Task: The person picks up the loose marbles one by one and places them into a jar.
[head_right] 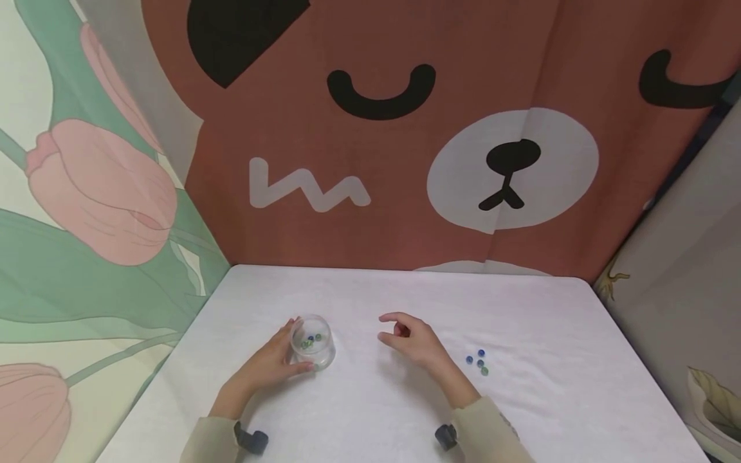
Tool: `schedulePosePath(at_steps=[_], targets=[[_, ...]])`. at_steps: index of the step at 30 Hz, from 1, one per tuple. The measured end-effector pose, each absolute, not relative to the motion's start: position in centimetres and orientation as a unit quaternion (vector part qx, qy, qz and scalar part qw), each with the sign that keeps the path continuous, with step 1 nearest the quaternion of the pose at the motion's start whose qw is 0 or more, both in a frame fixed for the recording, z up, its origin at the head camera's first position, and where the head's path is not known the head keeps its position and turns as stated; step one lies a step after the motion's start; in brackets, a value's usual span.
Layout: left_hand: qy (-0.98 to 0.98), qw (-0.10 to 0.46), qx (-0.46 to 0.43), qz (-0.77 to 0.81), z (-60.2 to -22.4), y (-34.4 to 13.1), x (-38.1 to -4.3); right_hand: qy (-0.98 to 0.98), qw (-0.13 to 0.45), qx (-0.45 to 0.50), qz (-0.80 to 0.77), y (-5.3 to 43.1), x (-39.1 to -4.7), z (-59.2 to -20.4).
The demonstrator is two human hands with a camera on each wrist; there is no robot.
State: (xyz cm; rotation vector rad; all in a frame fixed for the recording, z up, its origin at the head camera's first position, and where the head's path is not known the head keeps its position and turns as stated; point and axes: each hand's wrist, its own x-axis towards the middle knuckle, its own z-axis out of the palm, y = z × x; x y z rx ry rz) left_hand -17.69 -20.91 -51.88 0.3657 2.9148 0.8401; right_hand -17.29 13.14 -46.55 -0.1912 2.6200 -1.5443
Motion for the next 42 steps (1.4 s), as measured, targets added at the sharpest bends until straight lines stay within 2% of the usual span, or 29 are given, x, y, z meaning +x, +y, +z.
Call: schedulePosePath(at_steps=[22,33,42], targets=[[0.953,0.035,0.129,0.273,-51.9,-21.0,-17.6,0.877,0.039,-0.053,-0.476,18.2,-15.6,-47.0],[0.951,0.036,0.128,0.279,-52.1,-21.0,-17.6,0.876,0.011,-0.077,-0.476,21.4,-14.8,-47.4],[0.950,0.027,0.143,0.275,-52.1,-21.2,-17.8,0.887,0.012,-0.046,-0.459,24.4,-14.5,-47.5]])
